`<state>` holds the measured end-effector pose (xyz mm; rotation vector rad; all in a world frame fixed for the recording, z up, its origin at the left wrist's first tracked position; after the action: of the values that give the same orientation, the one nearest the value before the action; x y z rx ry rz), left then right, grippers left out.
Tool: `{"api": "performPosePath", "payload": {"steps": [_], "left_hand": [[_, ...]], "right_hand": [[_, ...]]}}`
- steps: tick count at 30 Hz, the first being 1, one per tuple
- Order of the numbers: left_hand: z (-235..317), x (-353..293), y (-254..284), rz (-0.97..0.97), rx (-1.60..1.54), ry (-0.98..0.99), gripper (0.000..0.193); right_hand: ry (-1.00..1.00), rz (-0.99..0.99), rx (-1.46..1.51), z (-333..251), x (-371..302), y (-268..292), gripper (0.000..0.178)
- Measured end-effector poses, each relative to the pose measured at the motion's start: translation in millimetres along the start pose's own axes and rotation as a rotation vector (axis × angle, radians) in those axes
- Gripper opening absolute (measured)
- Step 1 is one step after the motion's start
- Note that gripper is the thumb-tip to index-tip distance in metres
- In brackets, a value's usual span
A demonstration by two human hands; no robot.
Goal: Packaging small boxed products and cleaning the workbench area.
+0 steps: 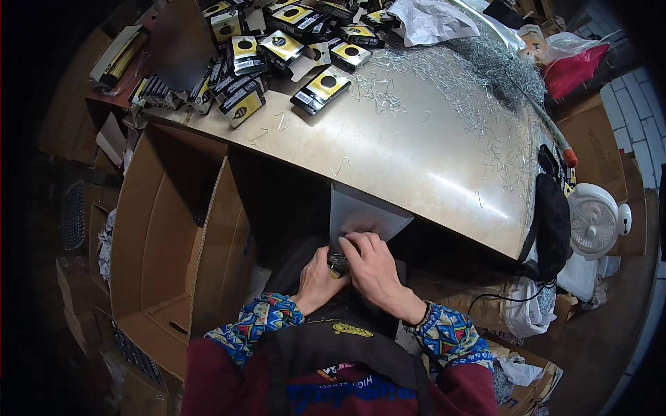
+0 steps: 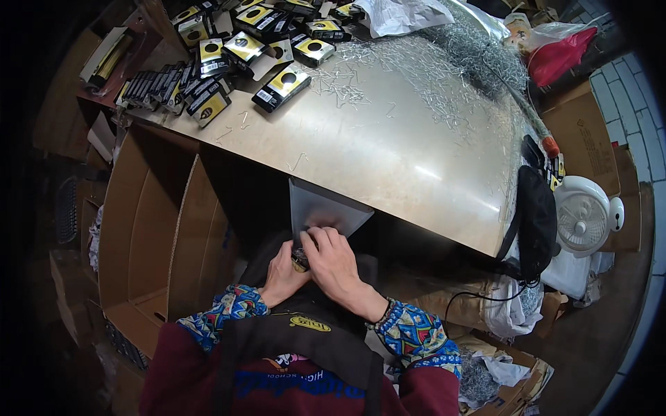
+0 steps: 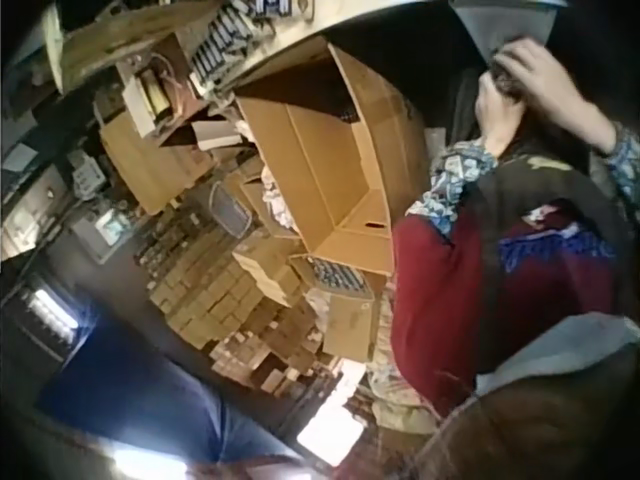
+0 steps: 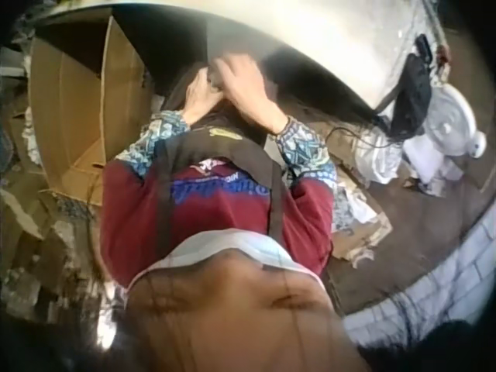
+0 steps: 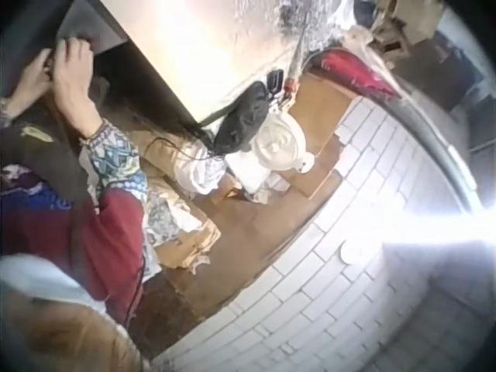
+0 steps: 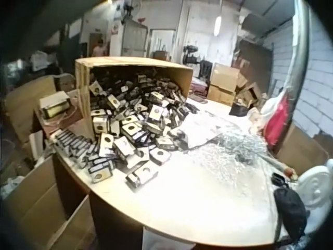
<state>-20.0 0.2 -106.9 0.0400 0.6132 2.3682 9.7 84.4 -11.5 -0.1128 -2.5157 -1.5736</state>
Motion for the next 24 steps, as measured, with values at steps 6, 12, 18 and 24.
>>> {"api": "performPosePath", "payload": {"steps": [6,12,18,24], "left_hand": [[-14.4,-7.5,1.3,-0.068,0.079,-0.149,0.061],[16.0,-9.4,40.1,0.013,-0.081,-0.200,0.070],[59.4,20.4,58.7,0.217,-0.190,-0.332,0.074],[100.0,37.9,41.0,0.092,-0.084,-0.488,0.088]], "right_hand": [[-0.068,-0.295,0.459,-14.1,-18.8,-33.9,0.049],[-0.225,-0.082,0.627,20.9,7.2,21.7,0.031],[-0.336,0.041,0.551,43.7,14.5,51.2,0.024],[-0.280,0.101,0.472,36.7,27.4,60.4,0.019]]}}
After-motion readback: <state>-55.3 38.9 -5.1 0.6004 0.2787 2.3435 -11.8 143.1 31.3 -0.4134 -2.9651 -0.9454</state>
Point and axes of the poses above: each hand's wrist, its own x-axis towards the middle knuckle, its own y-axis out of the back of the hand, z = x × y, the point moved 10 cm from there along x, towards the middle knuckle, and after that the axes turned 6 degrees about -x, right-handed, at the moved point
